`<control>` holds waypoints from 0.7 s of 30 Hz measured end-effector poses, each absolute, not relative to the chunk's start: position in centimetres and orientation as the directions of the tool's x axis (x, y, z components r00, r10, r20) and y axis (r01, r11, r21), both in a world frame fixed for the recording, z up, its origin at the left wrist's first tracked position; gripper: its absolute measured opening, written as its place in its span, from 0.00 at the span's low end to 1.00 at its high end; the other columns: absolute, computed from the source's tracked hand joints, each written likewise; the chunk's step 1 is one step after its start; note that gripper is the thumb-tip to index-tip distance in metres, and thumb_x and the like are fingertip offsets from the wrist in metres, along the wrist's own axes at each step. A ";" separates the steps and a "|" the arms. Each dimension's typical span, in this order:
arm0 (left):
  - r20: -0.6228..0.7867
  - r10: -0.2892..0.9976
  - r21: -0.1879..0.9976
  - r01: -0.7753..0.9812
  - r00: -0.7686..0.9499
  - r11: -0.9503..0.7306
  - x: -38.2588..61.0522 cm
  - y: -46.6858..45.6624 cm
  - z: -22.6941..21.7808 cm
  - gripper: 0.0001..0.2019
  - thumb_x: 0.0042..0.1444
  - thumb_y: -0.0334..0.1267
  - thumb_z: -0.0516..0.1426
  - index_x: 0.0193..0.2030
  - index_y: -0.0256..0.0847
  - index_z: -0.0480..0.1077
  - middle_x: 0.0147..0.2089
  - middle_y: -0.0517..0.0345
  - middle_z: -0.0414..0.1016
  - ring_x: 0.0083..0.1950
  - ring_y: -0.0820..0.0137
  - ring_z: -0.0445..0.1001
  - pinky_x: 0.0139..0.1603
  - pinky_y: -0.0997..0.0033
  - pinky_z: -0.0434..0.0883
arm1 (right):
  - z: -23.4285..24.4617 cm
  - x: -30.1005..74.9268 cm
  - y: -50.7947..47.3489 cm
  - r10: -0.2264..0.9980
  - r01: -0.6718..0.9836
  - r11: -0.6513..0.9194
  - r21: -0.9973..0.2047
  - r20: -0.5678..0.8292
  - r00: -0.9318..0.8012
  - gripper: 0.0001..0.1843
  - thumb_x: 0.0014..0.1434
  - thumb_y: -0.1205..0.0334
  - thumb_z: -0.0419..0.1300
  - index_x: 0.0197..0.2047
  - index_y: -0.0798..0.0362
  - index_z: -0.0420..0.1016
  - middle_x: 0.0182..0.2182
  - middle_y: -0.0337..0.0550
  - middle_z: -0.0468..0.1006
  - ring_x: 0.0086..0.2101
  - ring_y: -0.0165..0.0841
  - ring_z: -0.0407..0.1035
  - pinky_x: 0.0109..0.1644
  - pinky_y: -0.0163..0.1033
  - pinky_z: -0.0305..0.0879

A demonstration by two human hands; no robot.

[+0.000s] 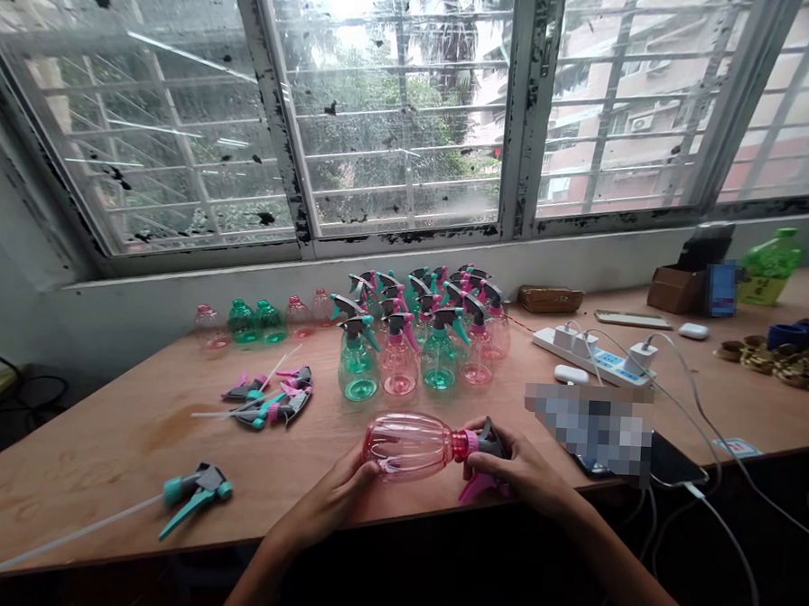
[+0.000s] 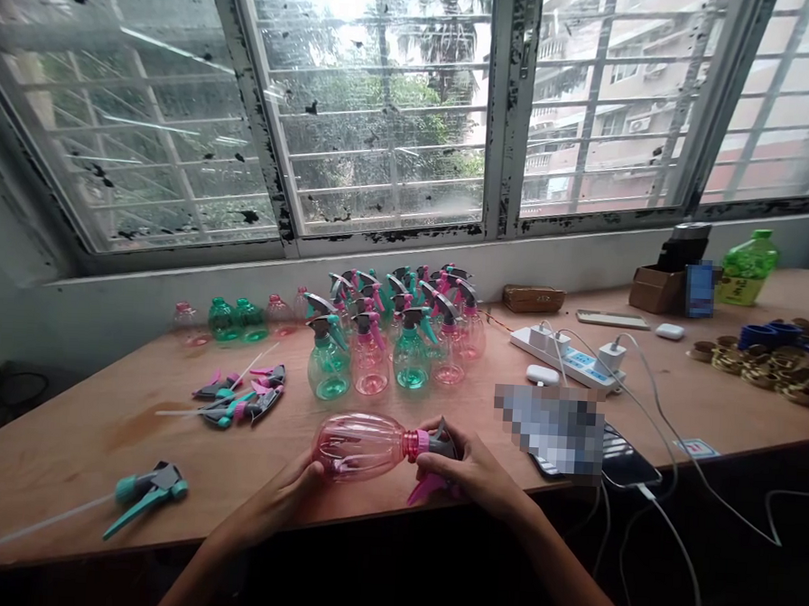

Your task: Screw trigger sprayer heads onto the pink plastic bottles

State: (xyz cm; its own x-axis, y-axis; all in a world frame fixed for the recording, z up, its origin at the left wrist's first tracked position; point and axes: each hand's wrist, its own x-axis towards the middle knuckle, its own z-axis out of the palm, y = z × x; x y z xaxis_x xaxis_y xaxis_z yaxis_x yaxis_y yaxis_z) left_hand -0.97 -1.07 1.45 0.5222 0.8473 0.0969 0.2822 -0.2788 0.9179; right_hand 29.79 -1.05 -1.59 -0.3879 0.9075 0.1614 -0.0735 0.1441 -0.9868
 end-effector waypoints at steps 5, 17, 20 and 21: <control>0.079 0.838 0.941 0.238 0.541 -0.242 -0.6 -1.5 1.5 0.45 0.63 0.47 0.60 0.76 0.50 0.33 0.73 0.48 0.57 0.74 0.53 0.55 0.75 0.46 0.48 | -1.7 29.7 -0.8 0.921 -0.061 0.187 -0.980 0.197 -0.336 0.23 0.62 0.41 0.63 0.43 0.55 0.71 0.31 0.45 0.81 0.28 0.33 0.71 0.23 0.31 0.58; 0.183 0.906 0.914 0.273 0.382 -0.300 0.2 -1.5 1.7 0.43 0.59 0.52 0.61 0.75 0.46 0.46 0.74 0.47 0.56 0.75 0.49 0.51 0.75 0.48 0.47 | -0.8 29.8 -1.4 0.897 0.017 0.211 -0.977 0.187 -0.400 0.22 0.60 0.49 0.67 0.52 0.51 0.74 0.33 0.38 0.79 0.34 0.35 0.72 0.38 0.35 0.67; 0.191 0.894 0.912 0.263 0.405 -0.314 0.1 -1.2 1.5 0.37 0.61 0.55 0.58 0.73 0.45 0.52 0.72 0.48 0.61 0.75 0.47 0.52 0.75 0.45 0.47 | -0.8 29.8 -1.5 0.898 0.015 0.204 -0.979 0.181 -0.400 0.22 0.60 0.49 0.67 0.52 0.52 0.74 0.32 0.39 0.79 0.34 0.35 0.72 0.38 0.36 0.66; 0.187 0.891 0.912 0.264 0.415 -0.315 0.1 -1.2 1.5 0.36 0.62 0.56 0.57 0.73 0.46 0.53 0.71 0.48 0.62 0.74 0.47 0.53 0.75 0.45 0.48 | -0.8 29.7 -1.5 0.900 0.015 0.202 -0.979 0.179 -0.397 0.22 0.59 0.49 0.67 0.52 0.52 0.73 0.33 0.39 0.78 0.34 0.35 0.72 0.38 0.36 0.66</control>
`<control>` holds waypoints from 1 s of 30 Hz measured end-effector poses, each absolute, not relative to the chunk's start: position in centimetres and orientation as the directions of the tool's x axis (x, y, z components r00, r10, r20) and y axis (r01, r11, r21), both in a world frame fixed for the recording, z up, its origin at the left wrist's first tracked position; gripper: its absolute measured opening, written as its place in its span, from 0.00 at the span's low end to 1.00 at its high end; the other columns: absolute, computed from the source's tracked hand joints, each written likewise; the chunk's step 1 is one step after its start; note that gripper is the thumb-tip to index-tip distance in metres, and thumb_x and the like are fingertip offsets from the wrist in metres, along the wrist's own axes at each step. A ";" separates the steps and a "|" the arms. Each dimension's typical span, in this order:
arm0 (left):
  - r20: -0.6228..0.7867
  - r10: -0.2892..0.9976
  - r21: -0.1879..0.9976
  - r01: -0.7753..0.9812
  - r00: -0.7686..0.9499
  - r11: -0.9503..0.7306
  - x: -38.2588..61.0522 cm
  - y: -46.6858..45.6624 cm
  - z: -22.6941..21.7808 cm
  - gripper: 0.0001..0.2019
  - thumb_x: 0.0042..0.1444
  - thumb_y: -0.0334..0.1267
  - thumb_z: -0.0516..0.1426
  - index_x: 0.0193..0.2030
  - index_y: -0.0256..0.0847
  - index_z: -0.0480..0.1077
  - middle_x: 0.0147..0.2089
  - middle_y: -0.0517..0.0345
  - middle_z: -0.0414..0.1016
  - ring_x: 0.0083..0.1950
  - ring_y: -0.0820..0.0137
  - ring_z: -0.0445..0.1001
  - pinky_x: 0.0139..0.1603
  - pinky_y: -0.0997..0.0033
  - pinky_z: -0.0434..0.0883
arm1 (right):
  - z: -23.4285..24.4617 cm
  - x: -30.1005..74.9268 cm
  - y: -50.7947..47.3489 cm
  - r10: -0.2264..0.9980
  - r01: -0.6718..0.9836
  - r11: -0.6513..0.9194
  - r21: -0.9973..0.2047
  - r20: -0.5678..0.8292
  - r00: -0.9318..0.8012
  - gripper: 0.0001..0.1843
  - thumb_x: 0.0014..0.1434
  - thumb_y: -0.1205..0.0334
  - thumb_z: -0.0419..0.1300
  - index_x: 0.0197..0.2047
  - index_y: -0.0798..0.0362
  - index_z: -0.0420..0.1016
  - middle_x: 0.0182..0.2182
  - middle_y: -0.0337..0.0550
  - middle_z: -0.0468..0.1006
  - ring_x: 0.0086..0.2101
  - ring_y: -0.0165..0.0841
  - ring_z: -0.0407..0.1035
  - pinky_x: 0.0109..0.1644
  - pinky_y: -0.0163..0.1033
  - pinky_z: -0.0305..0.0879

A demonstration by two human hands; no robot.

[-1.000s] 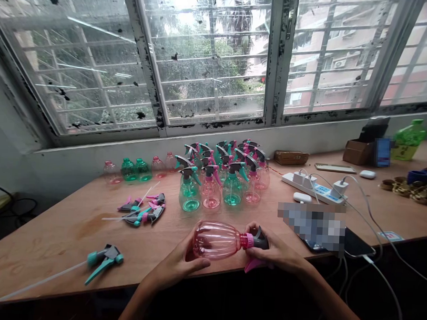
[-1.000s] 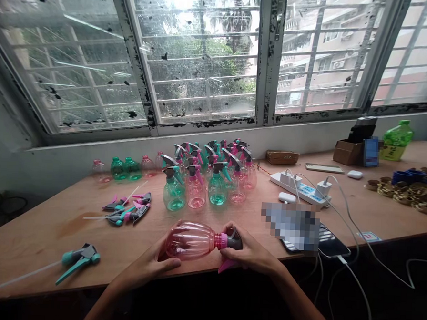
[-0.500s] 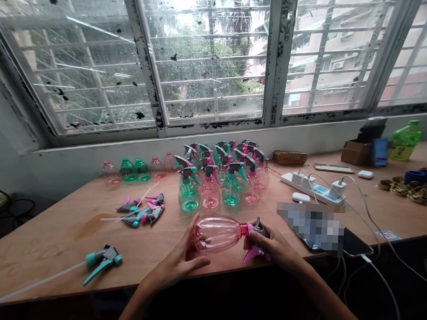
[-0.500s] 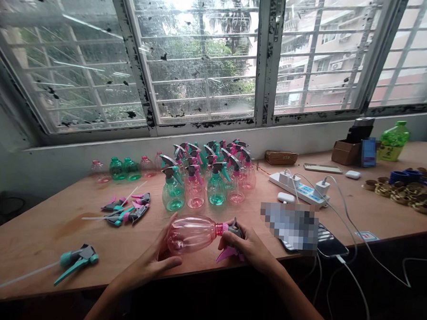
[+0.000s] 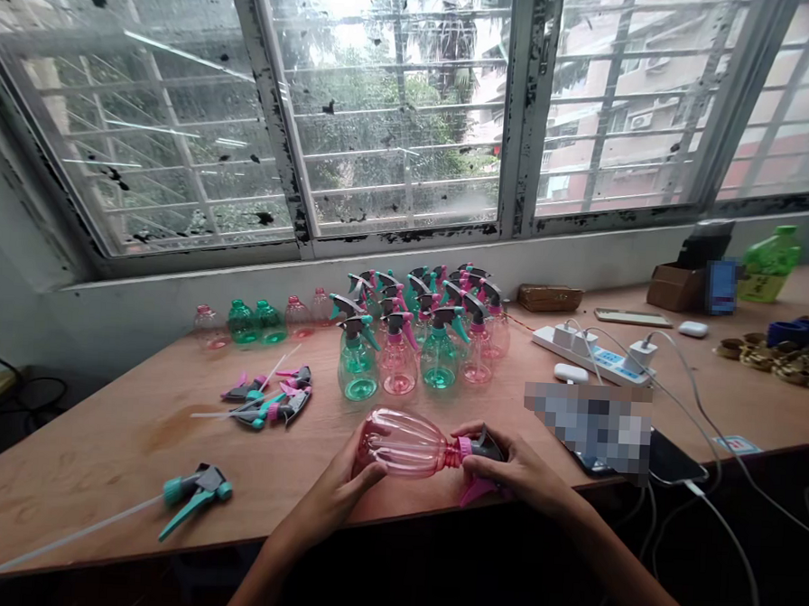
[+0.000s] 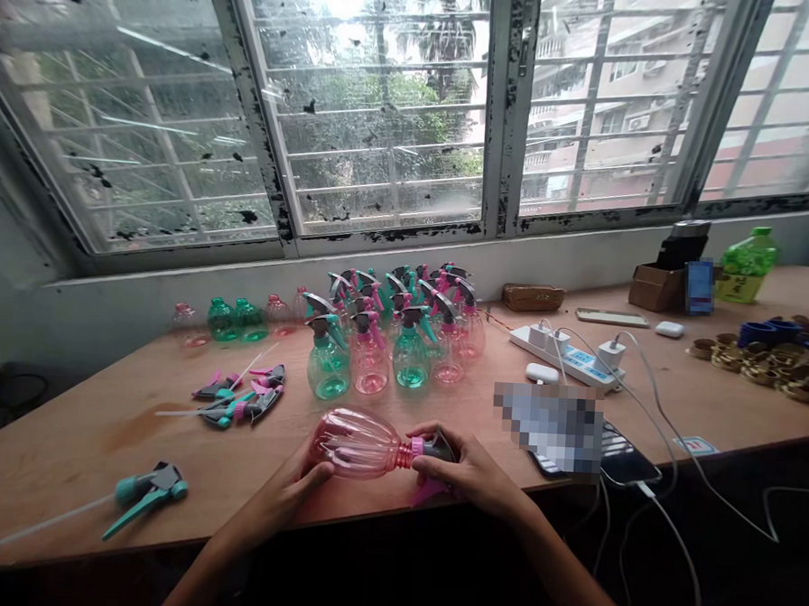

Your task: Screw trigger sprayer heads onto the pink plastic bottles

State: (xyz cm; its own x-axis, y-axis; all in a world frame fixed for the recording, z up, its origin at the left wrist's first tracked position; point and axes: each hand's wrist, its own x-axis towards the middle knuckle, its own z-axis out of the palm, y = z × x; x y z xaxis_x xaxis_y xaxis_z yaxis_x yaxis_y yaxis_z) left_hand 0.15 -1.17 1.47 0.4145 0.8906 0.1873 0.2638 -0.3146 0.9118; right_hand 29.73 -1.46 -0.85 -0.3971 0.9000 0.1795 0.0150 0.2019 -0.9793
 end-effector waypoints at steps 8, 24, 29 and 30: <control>0.209 0.893 0.831 0.409 0.398 -0.377 0.2 -1.5 0.9 0.49 0.54 0.42 0.67 0.76 0.49 0.42 0.73 0.46 0.58 0.73 0.51 0.57 0.74 0.46 0.52 | -0.6 29.7 -1.5 0.919 0.063 0.199 -0.978 0.163 -0.360 0.23 0.59 0.46 0.66 0.50 0.53 0.74 0.29 0.35 0.71 0.29 0.30 0.65 0.30 0.32 0.60; 0.583 0.704 0.431 0.581 0.405 -0.691 2.6 -3.3 1.0 0.45 0.62 0.34 0.60 0.75 0.58 0.33 0.78 0.47 0.41 0.76 0.50 0.48 0.72 0.42 0.55 | -0.8 29.8 -1.5 0.888 -0.030 0.202 -0.979 0.196 -0.417 0.17 0.62 0.49 0.66 0.45 0.54 0.72 0.30 0.39 0.78 0.31 0.32 0.71 0.35 0.34 0.65; 0.497 0.799 0.760 0.274 0.339 -0.589 3.7 -3.9 0.8 0.46 0.57 0.56 0.61 0.75 0.56 0.39 0.79 0.49 0.39 0.76 0.46 0.47 0.72 0.42 0.54 | -1.3 29.7 -1.5 0.878 -0.060 0.194 -0.979 0.201 -0.434 0.18 0.60 0.48 0.67 0.42 0.54 0.70 0.28 0.38 0.79 0.28 0.33 0.72 0.33 0.35 0.65; 0.457 0.843 0.835 0.191 0.284 -0.517 3.9 -3.7 0.7 0.44 0.58 0.59 0.59 0.75 0.53 0.41 0.78 0.47 0.42 0.75 0.46 0.50 0.72 0.44 0.57 | -1.4 29.6 -1.5 0.880 -0.044 0.211 -0.976 0.209 -0.425 0.18 0.60 0.48 0.67 0.41 0.54 0.71 0.29 0.39 0.79 0.29 0.33 0.72 0.34 0.36 0.65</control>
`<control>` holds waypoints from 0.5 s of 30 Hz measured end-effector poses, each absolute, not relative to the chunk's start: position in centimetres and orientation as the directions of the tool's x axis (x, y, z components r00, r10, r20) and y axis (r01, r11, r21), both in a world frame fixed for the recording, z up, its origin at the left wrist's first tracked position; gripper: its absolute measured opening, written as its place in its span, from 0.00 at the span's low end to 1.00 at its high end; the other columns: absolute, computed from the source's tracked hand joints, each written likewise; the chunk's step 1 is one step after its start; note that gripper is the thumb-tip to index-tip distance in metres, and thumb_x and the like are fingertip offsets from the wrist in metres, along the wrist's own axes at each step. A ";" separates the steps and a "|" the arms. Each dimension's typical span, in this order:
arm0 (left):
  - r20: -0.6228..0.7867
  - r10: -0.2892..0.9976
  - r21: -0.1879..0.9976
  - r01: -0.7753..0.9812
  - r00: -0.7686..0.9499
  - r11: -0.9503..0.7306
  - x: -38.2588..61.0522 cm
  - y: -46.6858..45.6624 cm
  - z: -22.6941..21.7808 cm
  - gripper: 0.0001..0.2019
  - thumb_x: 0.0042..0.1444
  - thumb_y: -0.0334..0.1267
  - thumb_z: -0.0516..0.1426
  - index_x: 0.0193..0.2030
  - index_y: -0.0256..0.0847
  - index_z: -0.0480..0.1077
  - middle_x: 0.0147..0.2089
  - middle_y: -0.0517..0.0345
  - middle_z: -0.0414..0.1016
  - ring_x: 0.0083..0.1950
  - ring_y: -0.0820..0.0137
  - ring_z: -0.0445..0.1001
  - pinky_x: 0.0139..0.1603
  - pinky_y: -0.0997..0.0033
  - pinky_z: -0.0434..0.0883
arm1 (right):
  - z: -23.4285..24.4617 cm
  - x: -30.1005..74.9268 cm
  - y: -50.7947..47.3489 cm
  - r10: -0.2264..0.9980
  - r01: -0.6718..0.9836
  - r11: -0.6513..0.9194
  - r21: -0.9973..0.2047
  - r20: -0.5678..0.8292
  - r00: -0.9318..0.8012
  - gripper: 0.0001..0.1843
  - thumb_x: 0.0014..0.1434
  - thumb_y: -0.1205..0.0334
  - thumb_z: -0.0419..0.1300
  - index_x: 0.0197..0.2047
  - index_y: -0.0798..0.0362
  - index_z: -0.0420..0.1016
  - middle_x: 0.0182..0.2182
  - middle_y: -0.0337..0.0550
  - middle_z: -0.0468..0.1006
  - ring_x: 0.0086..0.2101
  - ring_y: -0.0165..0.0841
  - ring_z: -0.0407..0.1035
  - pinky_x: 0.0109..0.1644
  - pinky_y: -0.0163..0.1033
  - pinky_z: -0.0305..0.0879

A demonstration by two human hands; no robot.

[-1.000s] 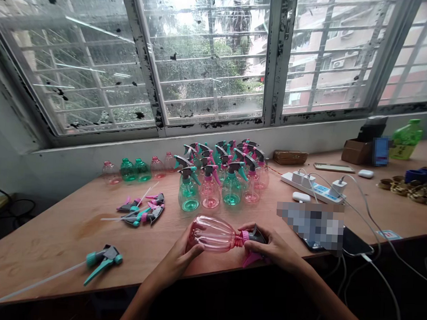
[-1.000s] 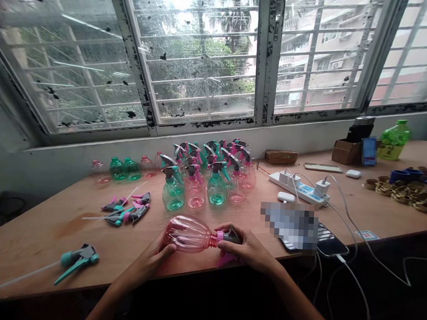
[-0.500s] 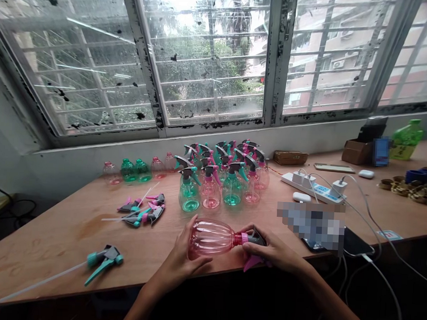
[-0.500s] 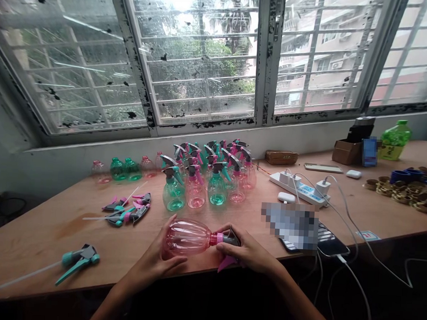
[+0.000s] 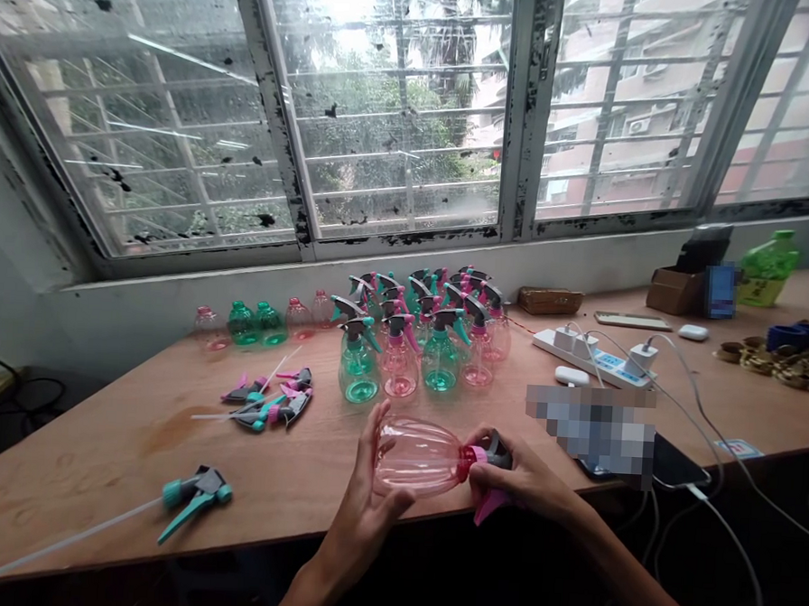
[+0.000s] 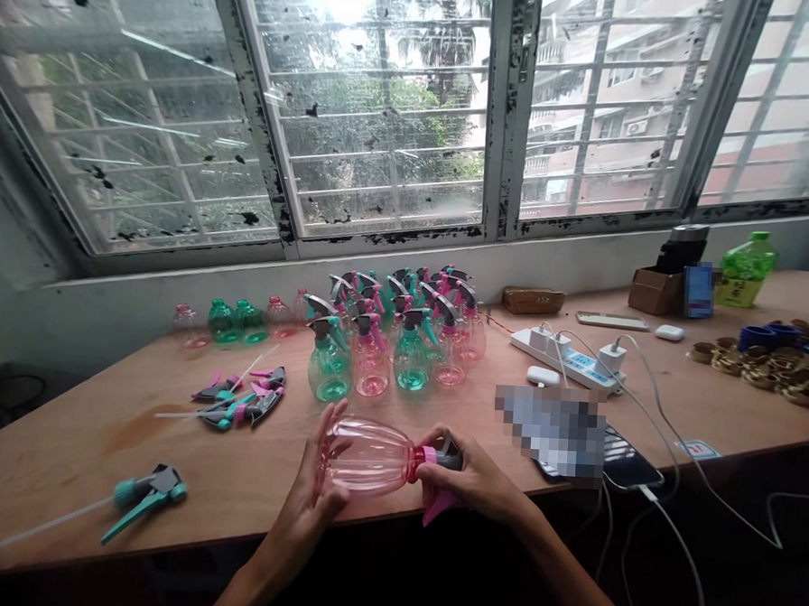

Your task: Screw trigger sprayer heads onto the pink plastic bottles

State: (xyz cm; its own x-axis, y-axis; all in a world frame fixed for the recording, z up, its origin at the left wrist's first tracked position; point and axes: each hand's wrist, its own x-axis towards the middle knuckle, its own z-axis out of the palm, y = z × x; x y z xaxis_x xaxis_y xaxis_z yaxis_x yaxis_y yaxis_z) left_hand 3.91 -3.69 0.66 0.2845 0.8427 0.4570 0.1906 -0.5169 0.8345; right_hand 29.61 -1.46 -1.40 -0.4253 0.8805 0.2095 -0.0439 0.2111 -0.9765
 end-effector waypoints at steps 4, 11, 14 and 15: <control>0.219 0.954 0.969 0.070 0.206 -0.238 4.4 -2.1 0.4 0.46 0.55 0.54 0.64 0.74 0.41 0.49 0.68 0.39 0.65 0.67 0.46 0.67 0.68 0.48 0.64 | -1.6 29.2 -1.3 0.901 0.035 0.283 -0.958 0.254 -0.351 0.19 0.58 0.48 0.69 0.41 0.55 0.73 0.33 0.41 0.79 0.33 0.34 0.72 0.38 0.36 0.66; 0.300 0.910 0.934 0.104 0.285 -0.341 4.1 -1.0 -0.6 0.48 0.53 0.40 0.67 0.75 0.52 0.44 0.74 0.49 0.57 0.75 0.54 0.55 0.73 0.51 0.55 | -1.3 29.3 -1.0 0.934 -0.123 0.121 -0.985 0.154 -0.322 0.22 0.60 0.43 0.65 0.41 0.54 0.69 0.30 0.42 0.81 0.28 0.33 0.73 0.33 0.37 0.66; 0.329 0.901 0.896 0.208 0.283 -0.393 3.9 -1.3 -1.1 0.48 0.56 0.40 0.65 0.76 0.50 0.40 0.73 0.45 0.58 0.73 0.53 0.58 0.73 0.48 0.54 | -1.2 29.2 -1.0 0.931 -0.108 0.121 -0.987 0.151 -0.332 0.23 0.59 0.42 0.65 0.40 0.54 0.69 0.31 0.44 0.81 0.28 0.34 0.73 0.33 0.37 0.66; 0.339 0.897 0.882 0.236 0.283 -0.408 3.9 -1.5 -1.1 0.50 0.55 0.40 0.66 0.76 0.48 0.39 0.73 0.44 0.58 0.73 0.52 0.58 0.73 0.47 0.54 | -1.1 29.2 -1.0 0.930 -0.091 0.128 -0.988 0.151 -0.335 0.23 0.59 0.42 0.65 0.40 0.55 0.69 0.31 0.44 0.81 0.28 0.34 0.73 0.33 0.37 0.66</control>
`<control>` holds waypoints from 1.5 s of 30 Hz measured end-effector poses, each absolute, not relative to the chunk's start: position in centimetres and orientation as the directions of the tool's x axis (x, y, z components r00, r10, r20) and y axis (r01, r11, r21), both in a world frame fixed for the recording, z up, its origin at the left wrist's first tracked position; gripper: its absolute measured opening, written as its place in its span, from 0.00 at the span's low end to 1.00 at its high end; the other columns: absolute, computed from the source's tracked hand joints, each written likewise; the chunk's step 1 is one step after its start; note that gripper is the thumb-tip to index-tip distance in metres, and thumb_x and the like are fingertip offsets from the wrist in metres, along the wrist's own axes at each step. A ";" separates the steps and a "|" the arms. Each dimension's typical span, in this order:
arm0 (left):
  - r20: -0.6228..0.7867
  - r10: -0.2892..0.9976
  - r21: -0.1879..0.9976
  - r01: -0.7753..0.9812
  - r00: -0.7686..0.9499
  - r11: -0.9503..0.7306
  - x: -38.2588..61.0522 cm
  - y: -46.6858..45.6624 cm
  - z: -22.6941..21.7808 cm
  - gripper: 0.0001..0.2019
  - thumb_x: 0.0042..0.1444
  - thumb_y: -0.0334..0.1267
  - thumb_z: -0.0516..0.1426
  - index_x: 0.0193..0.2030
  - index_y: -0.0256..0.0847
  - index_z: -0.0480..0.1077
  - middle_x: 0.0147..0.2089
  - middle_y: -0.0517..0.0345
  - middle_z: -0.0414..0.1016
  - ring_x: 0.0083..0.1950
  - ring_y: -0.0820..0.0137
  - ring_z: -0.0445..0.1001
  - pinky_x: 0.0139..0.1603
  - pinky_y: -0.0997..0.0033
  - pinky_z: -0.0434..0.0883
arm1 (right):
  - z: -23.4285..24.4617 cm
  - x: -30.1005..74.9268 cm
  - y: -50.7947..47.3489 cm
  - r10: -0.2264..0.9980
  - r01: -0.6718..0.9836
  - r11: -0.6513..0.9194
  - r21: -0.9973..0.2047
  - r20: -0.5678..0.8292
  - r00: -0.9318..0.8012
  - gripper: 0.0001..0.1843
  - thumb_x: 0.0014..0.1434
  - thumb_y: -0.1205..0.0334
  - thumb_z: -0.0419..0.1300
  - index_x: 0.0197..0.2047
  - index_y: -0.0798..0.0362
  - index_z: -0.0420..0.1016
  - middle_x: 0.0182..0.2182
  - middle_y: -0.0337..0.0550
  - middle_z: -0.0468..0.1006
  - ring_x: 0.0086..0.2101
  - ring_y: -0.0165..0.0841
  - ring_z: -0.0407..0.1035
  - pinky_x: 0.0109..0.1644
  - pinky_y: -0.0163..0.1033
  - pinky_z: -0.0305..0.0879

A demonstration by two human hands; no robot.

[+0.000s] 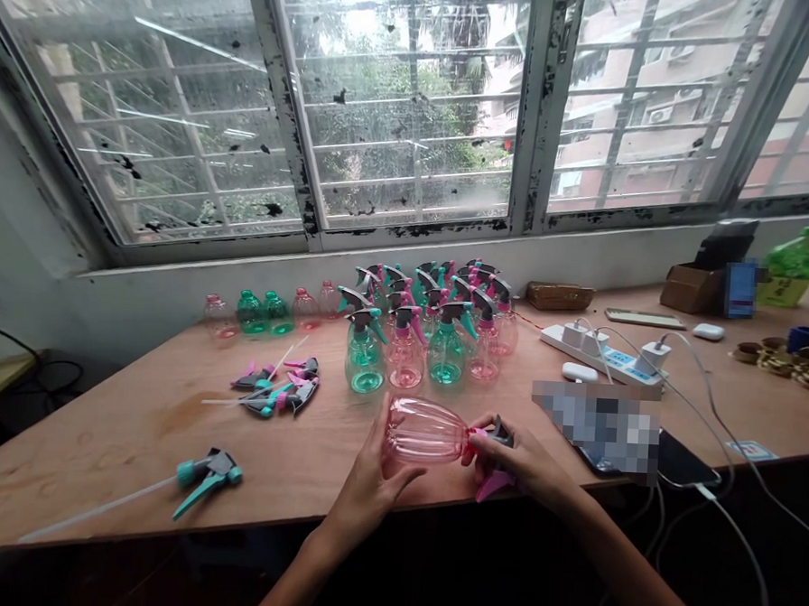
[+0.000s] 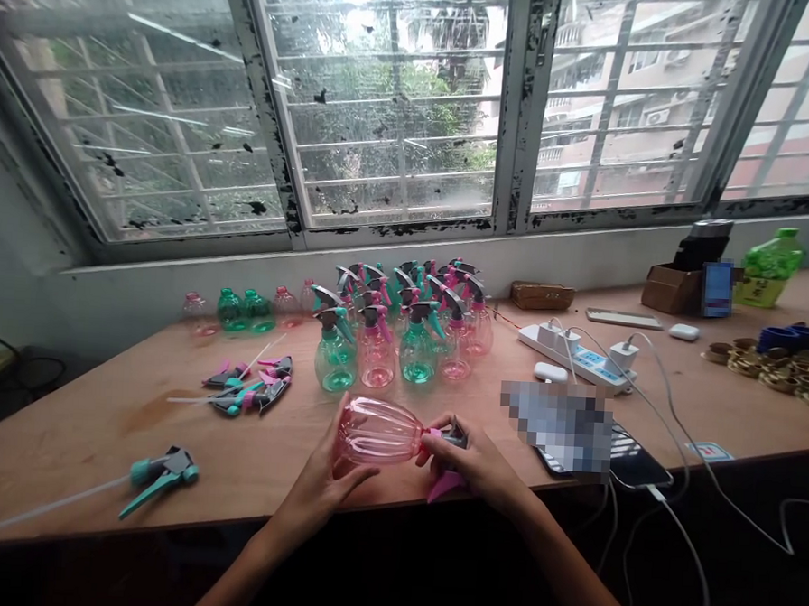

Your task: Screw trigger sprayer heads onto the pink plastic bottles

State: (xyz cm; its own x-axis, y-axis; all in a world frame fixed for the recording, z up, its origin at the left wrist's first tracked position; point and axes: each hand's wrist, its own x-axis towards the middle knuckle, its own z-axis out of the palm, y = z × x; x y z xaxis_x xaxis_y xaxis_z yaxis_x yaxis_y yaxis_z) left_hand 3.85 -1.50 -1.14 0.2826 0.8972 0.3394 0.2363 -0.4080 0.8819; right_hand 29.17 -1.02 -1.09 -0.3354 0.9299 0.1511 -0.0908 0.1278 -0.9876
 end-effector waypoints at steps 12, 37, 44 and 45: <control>0.590 0.786 0.618 0.524 0.183 -0.586 4.2 -2.3 -1.6 0.36 0.63 0.40 0.60 0.73 0.53 0.47 0.72 0.48 0.57 0.73 0.53 0.58 0.72 0.48 0.58 | -1.8 29.4 -0.8 0.921 -0.057 0.165 -0.985 0.175 -0.349 0.26 0.64 0.36 0.56 0.34 0.53 0.66 0.28 0.46 0.82 0.28 0.37 0.75 0.33 0.38 0.66; 0.621 0.772 0.718 0.296 0.137 -0.630 4.2 -2.9 -1.3 0.15 0.66 0.38 0.57 0.58 0.49 0.63 0.71 0.49 0.62 0.73 0.56 0.60 0.72 0.47 0.58 | -1.6 29.5 -0.7 0.968 -0.040 0.034 -0.999 0.043 -0.246 0.34 0.62 0.32 0.54 0.25 0.56 0.73 0.20 0.43 0.77 0.19 0.30 0.68 0.22 0.32 0.60; 0.439 0.883 0.846 0.257 0.164 -0.468 3.8 -4.4 -0.1 0.23 0.63 0.52 0.58 0.58 0.43 0.61 0.66 0.41 0.68 0.69 0.49 0.65 0.68 0.47 0.61 | -1.3 29.2 -3.1 0.963 0.104 0.262 -0.959 0.254 -0.084 0.23 0.53 0.40 0.69 0.38 0.53 0.77 0.31 0.47 0.82 0.32 0.43 0.77 0.33 0.43 0.75; 0.417 0.897 0.860 0.253 0.150 -0.442 3.8 -4.6 0.2 0.22 0.64 0.52 0.57 0.58 0.43 0.61 0.65 0.42 0.69 0.67 0.50 0.67 0.67 0.49 0.62 | -1.1 29.2 -3.5 0.941 0.185 0.336 -0.923 0.335 -0.041 0.22 0.52 0.41 0.71 0.38 0.52 0.78 0.32 0.48 0.82 0.33 0.44 0.77 0.34 0.43 0.75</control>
State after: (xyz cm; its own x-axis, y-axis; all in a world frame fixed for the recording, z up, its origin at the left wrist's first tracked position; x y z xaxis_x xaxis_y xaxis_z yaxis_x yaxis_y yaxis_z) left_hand 3.77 -4.55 0.19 0.1497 0.8966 0.4168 0.2533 -0.4423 0.8604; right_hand 29.22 -3.55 -1.09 -0.0412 0.9414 0.3347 0.1855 0.3364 -0.9233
